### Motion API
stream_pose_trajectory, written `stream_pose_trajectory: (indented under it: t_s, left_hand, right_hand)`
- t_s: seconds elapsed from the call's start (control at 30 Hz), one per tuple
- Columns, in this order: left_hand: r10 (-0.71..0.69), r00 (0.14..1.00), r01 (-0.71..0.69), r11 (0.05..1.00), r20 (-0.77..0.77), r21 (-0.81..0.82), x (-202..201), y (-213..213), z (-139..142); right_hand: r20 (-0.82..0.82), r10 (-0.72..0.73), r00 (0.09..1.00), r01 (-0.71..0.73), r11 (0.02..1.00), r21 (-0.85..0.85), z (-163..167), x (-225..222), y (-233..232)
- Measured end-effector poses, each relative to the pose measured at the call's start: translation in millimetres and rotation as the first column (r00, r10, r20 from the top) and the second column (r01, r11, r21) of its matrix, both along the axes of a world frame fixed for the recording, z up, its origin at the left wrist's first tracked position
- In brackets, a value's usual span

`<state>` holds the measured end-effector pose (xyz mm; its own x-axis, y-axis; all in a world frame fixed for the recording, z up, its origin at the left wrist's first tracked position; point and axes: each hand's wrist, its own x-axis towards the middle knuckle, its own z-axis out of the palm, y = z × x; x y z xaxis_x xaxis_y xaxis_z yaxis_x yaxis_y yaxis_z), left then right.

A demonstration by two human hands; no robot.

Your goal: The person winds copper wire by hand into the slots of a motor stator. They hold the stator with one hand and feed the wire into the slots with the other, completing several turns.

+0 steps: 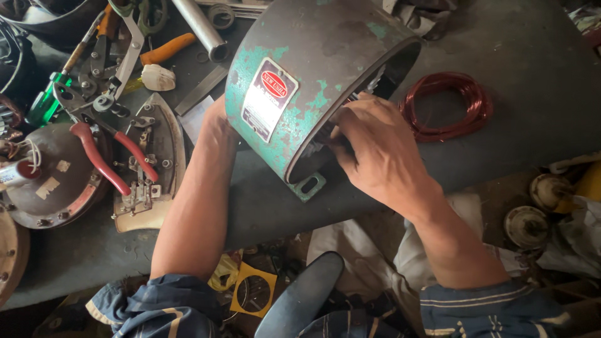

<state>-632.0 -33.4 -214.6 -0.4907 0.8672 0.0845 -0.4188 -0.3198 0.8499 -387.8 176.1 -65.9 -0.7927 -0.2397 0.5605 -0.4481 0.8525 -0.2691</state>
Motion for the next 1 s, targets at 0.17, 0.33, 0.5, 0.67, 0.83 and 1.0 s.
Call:
stream_pose_trajectory:
  t_s: [0.17,0.33,0.5,0.67,0.83,1.0]
  left_hand:
    - [0.01,1.0,-0.01,1.0,-0.001,-0.003,-1.4,-0.6,-4.0]
    - [0.026,0.988,-0.03,0.999,0.152,0.021,3.0,0.9,-4.4]
    - [0.053,0.954,-0.067,0.997,0.296,0.038,1.4,5.0,-10.7]
    - [0.039,0.949,-0.063,0.996,0.311,0.066,-7.5,10.7,-22.9]
    - [0.06,0.954,-0.08,0.995,0.293,0.058,-9.8,6.8,-31.6]
    - [0.099,0.972,-0.112,0.993,0.214,0.047,-9.9,-0.2,-38.4]
  right_hand:
    - [0.007,0.019,1.0,-0.019,0.998,0.055,-3.3,1.3,1.7]
    - [0.026,0.085,0.996,-0.087,0.993,0.078,0.1,4.1,13.5]
    - [0.065,0.095,0.993,-0.1,0.992,0.083,-1.4,0.8,17.4]
    - [0.021,0.078,0.997,-0.08,0.99,0.115,-5.1,-4.4,17.4]
    - [0.025,0.147,0.989,-0.149,0.986,0.074,-6.3,-9.6,18.4]
    - [0.078,0.151,0.985,-0.152,0.988,0.008,-8.4,-12.5,22.6]
